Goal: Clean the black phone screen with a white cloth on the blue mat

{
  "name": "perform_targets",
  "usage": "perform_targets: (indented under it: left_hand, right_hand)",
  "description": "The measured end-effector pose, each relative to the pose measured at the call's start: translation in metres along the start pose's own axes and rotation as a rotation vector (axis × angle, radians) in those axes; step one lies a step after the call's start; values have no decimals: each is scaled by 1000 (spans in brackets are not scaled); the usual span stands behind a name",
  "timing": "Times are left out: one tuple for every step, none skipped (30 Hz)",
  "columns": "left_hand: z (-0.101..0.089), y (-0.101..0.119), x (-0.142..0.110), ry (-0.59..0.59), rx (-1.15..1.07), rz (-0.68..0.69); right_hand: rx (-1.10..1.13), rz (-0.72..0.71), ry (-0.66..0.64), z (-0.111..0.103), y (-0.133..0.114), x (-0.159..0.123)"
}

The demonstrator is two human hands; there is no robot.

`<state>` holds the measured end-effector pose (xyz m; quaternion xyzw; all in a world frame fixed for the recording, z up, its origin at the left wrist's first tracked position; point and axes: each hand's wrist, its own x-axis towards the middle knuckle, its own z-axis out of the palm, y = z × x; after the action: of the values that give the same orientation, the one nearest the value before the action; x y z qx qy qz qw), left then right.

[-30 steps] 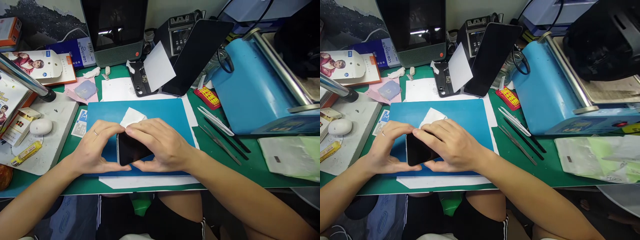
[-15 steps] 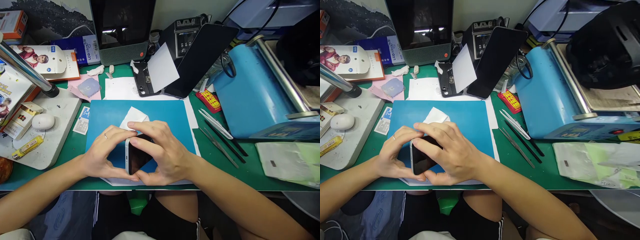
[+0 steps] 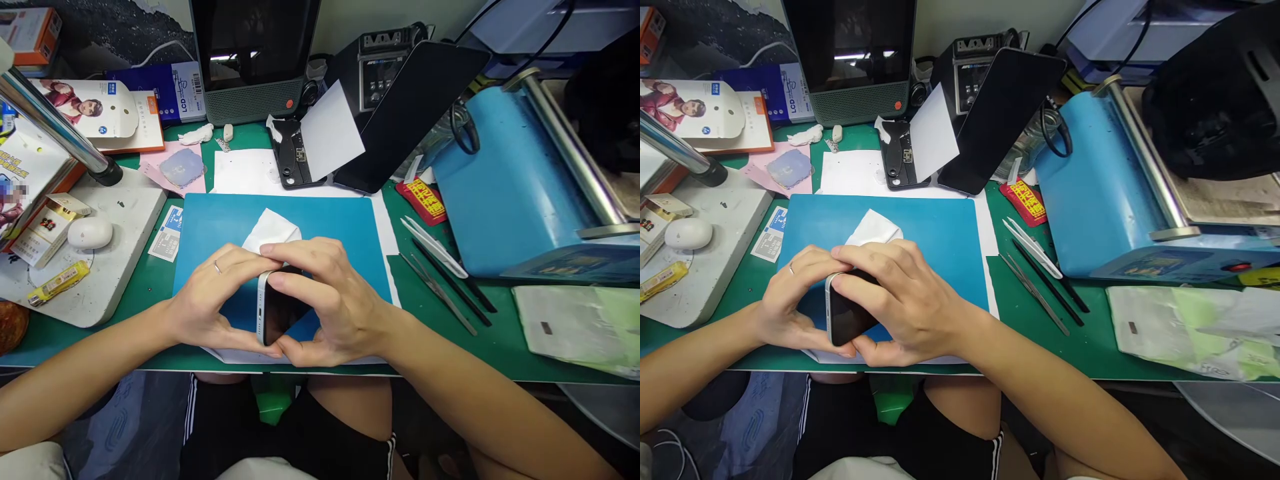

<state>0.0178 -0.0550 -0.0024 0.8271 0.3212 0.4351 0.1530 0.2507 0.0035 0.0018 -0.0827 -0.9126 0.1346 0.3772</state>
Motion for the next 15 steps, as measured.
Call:
perform_targets:
  left_hand:
    - [0, 0, 0, -3, 4, 5]
    - [0, 0, 0, -5, 10, 8]
    - [0, 0, 0, -7, 17, 9]
    - [0, -1, 0, -10, 24, 7]
    - [0, -1, 0, -9, 29, 7]
    - [0, -1, 0, -7, 28, 10]
    - [0, -1, 0, -7, 25, 10]
    - [1, -1, 0, -4, 19, 13]
    - [1, -1, 0, 0, 11, 16]
    - [2, -1, 0, 4, 3, 21]
    - [2, -1, 0, 6, -5, 28]
    - [2, -1, 0, 7, -12, 33]
    - [2, -1, 1, 9, -18, 38]
    - [2, -1, 1, 6, -20, 43]
    - [2, -1, 2, 0, -20, 43]
  right_hand:
    - [-3, -8, 1, 0, 0, 0]
    - [-4, -12, 0, 0, 0, 0]
    - [-2, -12, -4, 0, 0, 0]
    - [2, -9, -5, 0, 0, 0]
    - [5, -6, -5, 0, 0, 0]
    - [6, -4, -3, 0, 0, 0]
    - [3, -5, -2, 0, 0, 0]
    - [-3, -8, -1, -1, -1, 0]
    - [-12, -9, -2, -1, -1, 0]
    - [-22, -10, -3, -1, -1, 1]
    - [-29, -14, -4, -2, -2, 1]
    - [-30, -18, -5, -2, -2, 1]
    - [-27, -21, -5, -2, -2, 1]
    - [-22, -25, -2, -2, -2, 1]
    - [-17, -28, 1, -2, -2, 1]
